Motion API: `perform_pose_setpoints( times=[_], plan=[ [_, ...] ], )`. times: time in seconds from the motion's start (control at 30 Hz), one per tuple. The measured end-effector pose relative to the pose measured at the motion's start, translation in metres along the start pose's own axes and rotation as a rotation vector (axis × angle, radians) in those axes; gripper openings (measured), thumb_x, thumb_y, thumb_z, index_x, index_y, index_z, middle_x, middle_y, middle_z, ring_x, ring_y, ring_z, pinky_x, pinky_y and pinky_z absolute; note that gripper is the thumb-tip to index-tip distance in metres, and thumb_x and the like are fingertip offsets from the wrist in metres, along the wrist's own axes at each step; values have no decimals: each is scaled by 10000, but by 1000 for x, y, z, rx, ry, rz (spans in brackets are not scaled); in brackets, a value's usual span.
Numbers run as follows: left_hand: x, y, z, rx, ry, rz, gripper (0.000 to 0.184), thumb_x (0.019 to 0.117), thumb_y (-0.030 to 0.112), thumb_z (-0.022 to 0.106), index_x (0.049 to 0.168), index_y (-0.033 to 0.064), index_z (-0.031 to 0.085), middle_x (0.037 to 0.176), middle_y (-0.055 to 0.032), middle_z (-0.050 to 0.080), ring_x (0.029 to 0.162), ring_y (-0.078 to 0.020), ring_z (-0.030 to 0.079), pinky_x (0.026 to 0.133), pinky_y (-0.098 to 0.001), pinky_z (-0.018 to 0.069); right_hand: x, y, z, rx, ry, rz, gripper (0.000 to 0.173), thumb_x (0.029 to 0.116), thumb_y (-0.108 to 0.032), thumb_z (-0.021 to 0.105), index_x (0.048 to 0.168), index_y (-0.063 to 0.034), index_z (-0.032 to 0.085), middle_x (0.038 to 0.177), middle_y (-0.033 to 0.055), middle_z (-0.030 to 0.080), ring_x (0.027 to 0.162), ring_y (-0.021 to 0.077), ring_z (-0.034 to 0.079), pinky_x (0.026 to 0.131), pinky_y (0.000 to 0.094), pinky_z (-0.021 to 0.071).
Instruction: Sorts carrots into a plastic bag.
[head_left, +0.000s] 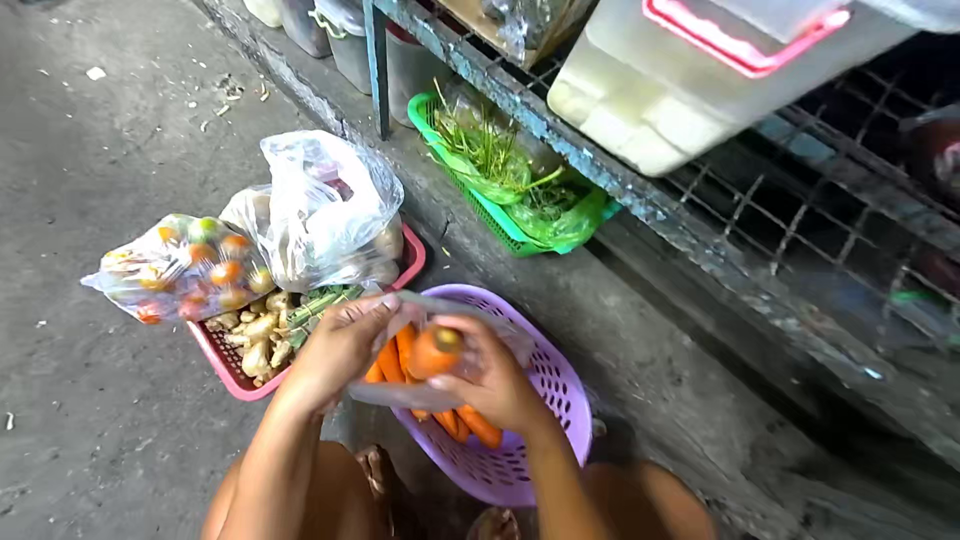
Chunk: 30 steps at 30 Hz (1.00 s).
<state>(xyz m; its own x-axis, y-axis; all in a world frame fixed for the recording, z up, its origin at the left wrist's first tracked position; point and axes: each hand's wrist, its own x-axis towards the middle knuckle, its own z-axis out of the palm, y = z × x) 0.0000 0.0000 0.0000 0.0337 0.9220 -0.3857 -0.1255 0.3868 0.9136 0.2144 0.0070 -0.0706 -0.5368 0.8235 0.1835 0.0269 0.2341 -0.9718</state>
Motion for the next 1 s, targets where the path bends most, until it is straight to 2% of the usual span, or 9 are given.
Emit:
perform_pose_setpoints(
  times=[0.1, 0.2, 0.27, 0.37, 0.43, 0.6, 0.73, 0.87, 1.0],
  plan=[
    [5, 0, -11, -61, 67, -10, 376, 1104, 184, 382, 941, 104, 710, 526, 107, 432, 409, 34, 335, 392, -124, 303, 15, -16, -9, -28, -87, 32, 424, 976, -167, 644, 1359, 11, 610, 1328, 125, 666, 1191, 157, 659, 1010, 325, 555],
    [5, 0, -38, -159, 171, 11, 425, 1120, 252, 306, 1030, 132, 703, 529, 120, 401, 396, 36, 300, 375, -121, 282, 0, -11, -55, 33, 160, 57, 230, 1034, -147, 550, 1201, -49, 675, 1186, 55, 726, 1055, 152, 709, 918, 348, 609],
    [2, 3, -55, -219, 227, 34, 426, 1121, 273, 275, 1015, 167, 673, 520, 132, 375, 384, 46, 282, 364, -115, 267, -30, 22, -81, -200, 242, 380, 221, 1025, -72, 488, 1126, -2, 671, 1080, 95, 730, 964, 182, 721, 865, 368, 617],
    [0, 4, -71, -316, 318, 98, 409, 1121, 290, 288, 948, 193, 646, 514, 140, 372, 377, 51, 276, 361, -107, 262, -81, 103, -75, -487, -158, 1035, 312, 1041, -84, 500, 1281, 67, 629, 1255, 275, 654, 1184, 396, 633, 1054, 561, 464],
    [2, 6, -73, -378, 368, 145, 407, 1122, 310, 292, 878, 221, 605, 504, 149, 371, 376, 59, 280, 366, -99, 262, -107, 143, -42, -451, -270, 1170, 406, 1018, -130, 570, 1371, 71, 561, 1341, 298, 603, 1267, 426, 583, 1097, 577, 429],
    [3, 11, -54, -401, 399, 194, 422, 1124, 302, 266, 926, 203, 626, 499, 142, 364, 375, 52, 284, 372, -104, 267, -99, 153, 39, -565, -67, 1239, 886, 890, -436, 770, 1558, -38, 344, 1554, 251, 399, 1378, 401, 488, 1096, 537, 452],
    [7, 12, -41, -356, 458, 231, 385, 1121, 289, 308, 991, 173, 652, 498, 128, 351, 366, 38, 268, 358, -118, 260, -97, 169, 33, -540, -103, 1192, 775, 930, -472, 711, 1511, -47, 426, 1509, 224, 482, 1356, 374, 524, 1088, 560, 452],
    [10, 9, -36, -325, 476, 230, 395, 1123, 280, 321, 949, 158, 655, 513, 119, 356, 368, 22, 263, 354, -126, 252, -110, 155, 0, 126, 63, 1162, 578, 1011, -355, 593, 1453, -4, 470, 1265, 220, 616, 1058, 289, 646, 900, 455, 551],
    [13, 12, -28, -301, 448, 203, 425, 1127, 257, 295, 1016, 123, 682, 513, 114, 371, 365, 20, 270, 351, -125, 259, -118, 107, -18, 631, 299, 746, 701, 832, -221, 709, 1425, 17, 421, 1148, 135, 692, 1034, 222, 698, 919, 386, 589]
  ],
)
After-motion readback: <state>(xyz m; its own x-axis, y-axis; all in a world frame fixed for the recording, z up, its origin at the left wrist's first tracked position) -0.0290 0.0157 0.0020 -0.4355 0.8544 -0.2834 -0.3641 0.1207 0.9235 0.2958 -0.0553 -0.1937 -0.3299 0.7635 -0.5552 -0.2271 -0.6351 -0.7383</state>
